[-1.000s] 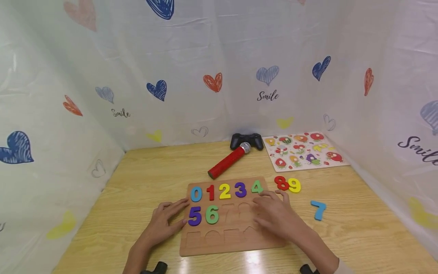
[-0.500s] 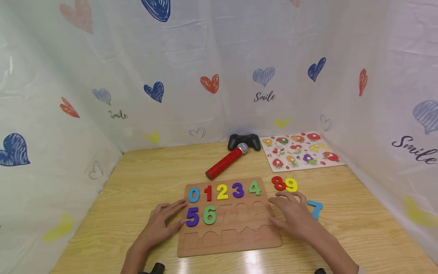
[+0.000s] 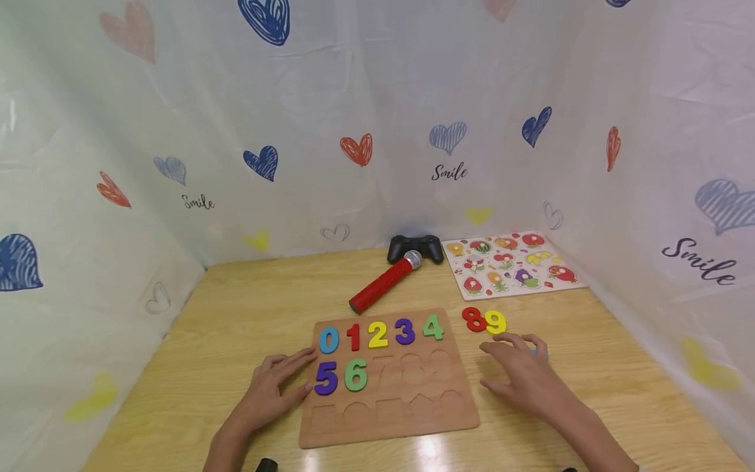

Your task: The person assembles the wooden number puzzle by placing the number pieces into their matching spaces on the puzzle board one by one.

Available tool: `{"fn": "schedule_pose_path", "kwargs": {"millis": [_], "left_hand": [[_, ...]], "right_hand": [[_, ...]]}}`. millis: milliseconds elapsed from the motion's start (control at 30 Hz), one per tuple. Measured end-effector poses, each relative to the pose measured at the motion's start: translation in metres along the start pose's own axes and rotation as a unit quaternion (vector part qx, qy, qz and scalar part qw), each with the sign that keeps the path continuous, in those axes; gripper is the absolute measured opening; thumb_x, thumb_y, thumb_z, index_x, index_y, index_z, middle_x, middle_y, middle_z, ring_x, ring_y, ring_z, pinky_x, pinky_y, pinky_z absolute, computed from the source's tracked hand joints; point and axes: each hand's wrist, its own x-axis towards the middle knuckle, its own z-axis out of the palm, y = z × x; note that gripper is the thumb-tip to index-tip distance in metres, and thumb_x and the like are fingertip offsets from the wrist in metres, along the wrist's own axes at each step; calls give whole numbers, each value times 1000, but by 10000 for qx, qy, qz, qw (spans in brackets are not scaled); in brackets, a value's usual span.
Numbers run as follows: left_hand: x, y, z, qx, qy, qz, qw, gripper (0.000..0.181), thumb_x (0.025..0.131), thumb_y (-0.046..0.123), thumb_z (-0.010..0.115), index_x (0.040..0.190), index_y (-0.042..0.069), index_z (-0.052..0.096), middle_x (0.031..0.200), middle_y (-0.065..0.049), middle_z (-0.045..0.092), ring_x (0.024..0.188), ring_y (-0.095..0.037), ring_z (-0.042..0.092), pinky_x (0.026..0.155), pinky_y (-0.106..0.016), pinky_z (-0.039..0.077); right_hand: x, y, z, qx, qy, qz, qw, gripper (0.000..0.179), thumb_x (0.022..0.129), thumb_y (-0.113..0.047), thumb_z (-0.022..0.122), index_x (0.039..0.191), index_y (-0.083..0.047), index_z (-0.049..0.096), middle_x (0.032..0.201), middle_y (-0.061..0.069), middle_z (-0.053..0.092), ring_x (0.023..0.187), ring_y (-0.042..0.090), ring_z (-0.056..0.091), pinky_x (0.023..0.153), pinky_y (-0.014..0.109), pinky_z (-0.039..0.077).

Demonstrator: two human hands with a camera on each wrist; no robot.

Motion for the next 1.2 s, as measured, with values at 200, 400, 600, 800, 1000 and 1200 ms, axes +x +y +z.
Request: {"fn": "schedule_pose_path", "kwargs": {"millis": [200, 400, 600, 800, 1000, 1200], "left_hand": [[0, 0, -1, 100, -47, -65, 9999, 56, 91, 52, 66, 142, 32, 58, 151, 19, 46, 129, -27, 39, 100, -55, 29], [0, 0, 1, 43, -72, -106, 9999, 56, 90, 52, 66, 142, 32, 58, 151, 18, 46, 129, -28, 39, 101, -56, 28], [-2, 0, 1, -11, -12, -128, 9999, 56, 90, 51, 67, 142, 31, 58, 150, 18, 47, 128, -28, 39, 101, -57, 26], [-3, 2, 0, 40, 159, -36, 9999, 54, 90, 49, 68, 140, 29, 61, 148, 14, 50, 125, -28, 42, 98, -58, 28], [-4, 2, 0, -61, 106, -91, 9999, 54, 90, 48, 68, 140, 28, 60, 149, 15, 50, 126, -28, 41, 99, -58, 27], [-3, 2, -1, -154, -117, -259, 9995, 56, 91, 51, 67, 143, 32, 57, 151, 19, 45, 130, -25, 37, 103, -55, 26]], "right_hand": [[-7, 13, -4, -57, -59, 304, 9995, 53, 70, -29, 90, 115, -7, 71, 112, 9, 70, 118, 37, 51, 93, 66, 24], [-18, 30, -7, -43, -112, 373, 9992, 54, 72, -30, 89, 118, -8, 69, 115, 12, 69, 119, 38, 49, 91, 67, 24], [-23, 46, -10, -110, -299, 648, 9974, 63, 70, -34, 90, 122, -7, 67, 117, 15, 68, 119, 41, 47, 89, 70, 23], [-27, 55, -12, -212, -301, 749, 9965, 68, 67, -37, 92, 122, -7, 66, 117, 17, 67, 118, 41, 48, 88, 70, 23], [-28, 63, -14, -266, -405, 935, 9944, 69, 68, -36, 91, 123, -4, 66, 117, 21, 66, 119, 43, 45, 89, 71, 22], [-31, 67, -13, -139, -545, 1058, 9928, 62, 72, -34, 88, 121, -3, 67, 118, 22, 66, 120, 45, 44, 90, 71, 20]]}}
